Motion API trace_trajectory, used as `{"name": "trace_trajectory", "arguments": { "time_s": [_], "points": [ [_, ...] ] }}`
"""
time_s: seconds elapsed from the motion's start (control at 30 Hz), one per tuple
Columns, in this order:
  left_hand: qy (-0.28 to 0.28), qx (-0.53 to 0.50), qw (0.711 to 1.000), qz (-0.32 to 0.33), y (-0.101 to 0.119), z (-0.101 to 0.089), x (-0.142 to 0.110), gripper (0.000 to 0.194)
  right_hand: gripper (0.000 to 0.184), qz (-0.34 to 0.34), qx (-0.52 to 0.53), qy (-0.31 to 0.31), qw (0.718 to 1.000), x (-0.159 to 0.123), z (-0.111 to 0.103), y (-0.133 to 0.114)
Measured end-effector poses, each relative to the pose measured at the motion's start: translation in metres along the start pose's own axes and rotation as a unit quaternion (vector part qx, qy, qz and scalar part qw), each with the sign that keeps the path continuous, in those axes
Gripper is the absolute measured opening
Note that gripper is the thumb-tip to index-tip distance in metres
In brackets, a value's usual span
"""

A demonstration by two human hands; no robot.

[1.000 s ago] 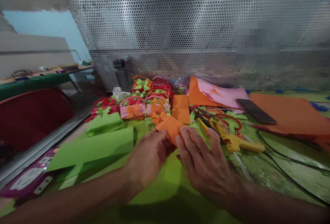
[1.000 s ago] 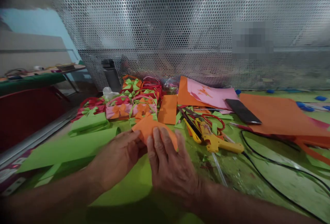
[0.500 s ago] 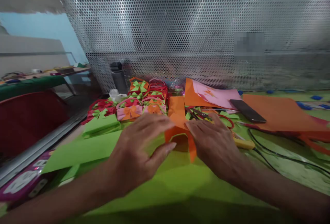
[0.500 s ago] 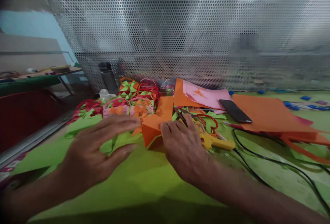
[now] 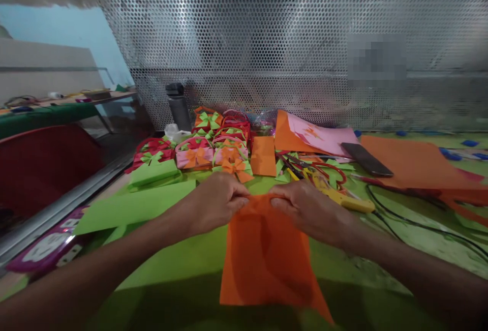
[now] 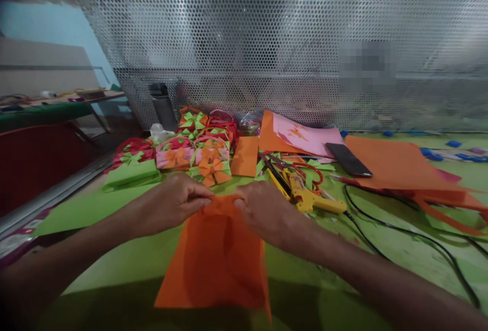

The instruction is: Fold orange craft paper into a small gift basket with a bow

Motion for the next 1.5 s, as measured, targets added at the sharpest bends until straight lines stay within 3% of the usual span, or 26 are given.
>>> {"name": "trace_trajectory", "arguments": {
  "time_s": [0.1,0.4,0.93,1.5],
  "points": [
    [-0.048,0.122,0.991,0.009,-0.004,0.012,0.005,0.027,0.021,-0.024,-0.022,-0.021,0.999,0.002,0.012,0.003],
    [-0.081,0.172,0.981,0.034,-0.011,0.033,0.011,0.020,0.017,-0.034,-0.145,-0.068,0.986,0.005,0.029,-0.007],
    [-0.103,0.226,0.968,0.025,-0.012,0.037,0.009,0.020,0.014,-0.112,-0.145,-0.022,0.983,0.002,0.037,-0.015],
    [-0.124,0.240,0.962,0.029,-0.017,0.031,0.007,0.024,0.024,-0.062,-0.130,-0.034,0.989,-0.008,0.023,0.000]
  ]
}}
Point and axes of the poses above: each hand's wrist, its own x-axis towards the middle knuckle, its own z-axis out of the palm, y = z × x, the point moved 3 cm from there along x, towards the middle knuckle, and after that the axes turned 6 degrees about -x, right-handed, at the moved point
